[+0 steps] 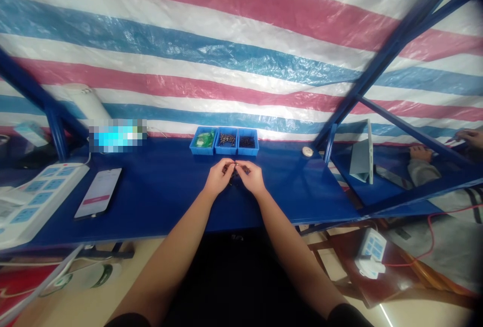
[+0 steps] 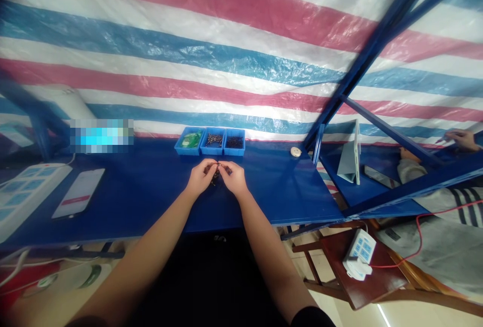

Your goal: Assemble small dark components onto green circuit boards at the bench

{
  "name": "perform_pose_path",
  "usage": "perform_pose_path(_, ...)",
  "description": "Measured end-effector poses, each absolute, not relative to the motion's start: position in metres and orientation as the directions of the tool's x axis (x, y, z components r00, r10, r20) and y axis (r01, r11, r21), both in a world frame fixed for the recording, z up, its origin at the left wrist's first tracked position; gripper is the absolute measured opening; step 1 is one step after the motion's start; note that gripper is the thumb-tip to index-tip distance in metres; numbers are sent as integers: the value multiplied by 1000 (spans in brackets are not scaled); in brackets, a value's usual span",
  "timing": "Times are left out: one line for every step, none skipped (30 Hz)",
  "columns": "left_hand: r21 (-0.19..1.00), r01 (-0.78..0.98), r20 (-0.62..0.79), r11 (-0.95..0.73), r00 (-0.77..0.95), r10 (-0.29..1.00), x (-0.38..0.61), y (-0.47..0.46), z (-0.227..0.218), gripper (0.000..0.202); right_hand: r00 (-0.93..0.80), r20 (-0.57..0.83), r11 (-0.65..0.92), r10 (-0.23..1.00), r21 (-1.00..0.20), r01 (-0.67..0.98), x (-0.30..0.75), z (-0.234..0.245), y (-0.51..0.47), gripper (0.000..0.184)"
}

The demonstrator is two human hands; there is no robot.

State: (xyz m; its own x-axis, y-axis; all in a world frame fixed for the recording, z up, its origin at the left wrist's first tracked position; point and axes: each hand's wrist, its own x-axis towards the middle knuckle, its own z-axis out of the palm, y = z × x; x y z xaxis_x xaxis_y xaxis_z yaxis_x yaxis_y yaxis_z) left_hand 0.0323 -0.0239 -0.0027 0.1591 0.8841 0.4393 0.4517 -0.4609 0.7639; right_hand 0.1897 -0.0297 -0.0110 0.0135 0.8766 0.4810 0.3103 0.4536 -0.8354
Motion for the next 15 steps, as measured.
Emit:
perform_pose_path(762,452,443,-463,158,883,33,-24,-3,27,10,478,452,878,-836,312,190,-11,-30,24)
perform_pose_path(759,457,444,-463,157,882,33,-23,-3,26,8,476,450,879,-836,313,189,-10,-30,24)
perform_pose_path(756,464,441,-461,158,883,33,-23,-4,26,8,473,448,881,-838,311,189,-10,-30,24)
perform_pose_path(754,472,437,-457,158,885,33,-22,-4,26,8,471,446,882,-841,306,189,-10,-31,25)
perform_pose_path(753,478,432,-452,158,888,33,-22,-4,25,9,472,447,882,-842,300,188,-10,-31,25)
perform_pose_path(753,484,427,-447,157,890,33,-22,-5,25,6,475,452,880,-842,294,188,-10,-31,25)
perform_pose_path(752,489,423,-442,157,892,33,-21,-5,25,1,481,460,877,-840,287,188,-10,-31,25)
perform_pose_path(749,494,421,-441,158,893,32,-21,-5,26,-6,488,470,873,-837,282,188,-10,-31,24)
perform_pose_path(744,501,422,-442,161,892,32,-21,-5,26,-13,494,477,869,-833,278,187,-10,-32,23)
perform_pose_path(737,508,424,-445,165,890,32,-21,-5,27,-17,497,482,868,-831,278,187,-10,-32,23)
perform_pose_path(730,516,427,-449,169,888,32,-21,-5,28,-20,497,482,868,-830,280,187,-9,-32,23)
perform_pose_path(723,522,428,-452,175,887,32,-21,-5,29,-22,495,480,869,-830,284,188,-9,-32,23)
perform_pose_path(720,526,427,-453,180,886,31,-21,-5,30,-23,493,477,870,-829,291,188,-9,-32,23)
perform_pose_path(719,527,424,-453,184,887,31,-22,-5,31,-24,493,477,869,-827,298,188,-9,-32,22)
perform_pose_path(722,525,419,-450,184,889,31,-22,-5,32,-23,498,481,867,-823,303,188,-9,-32,21)
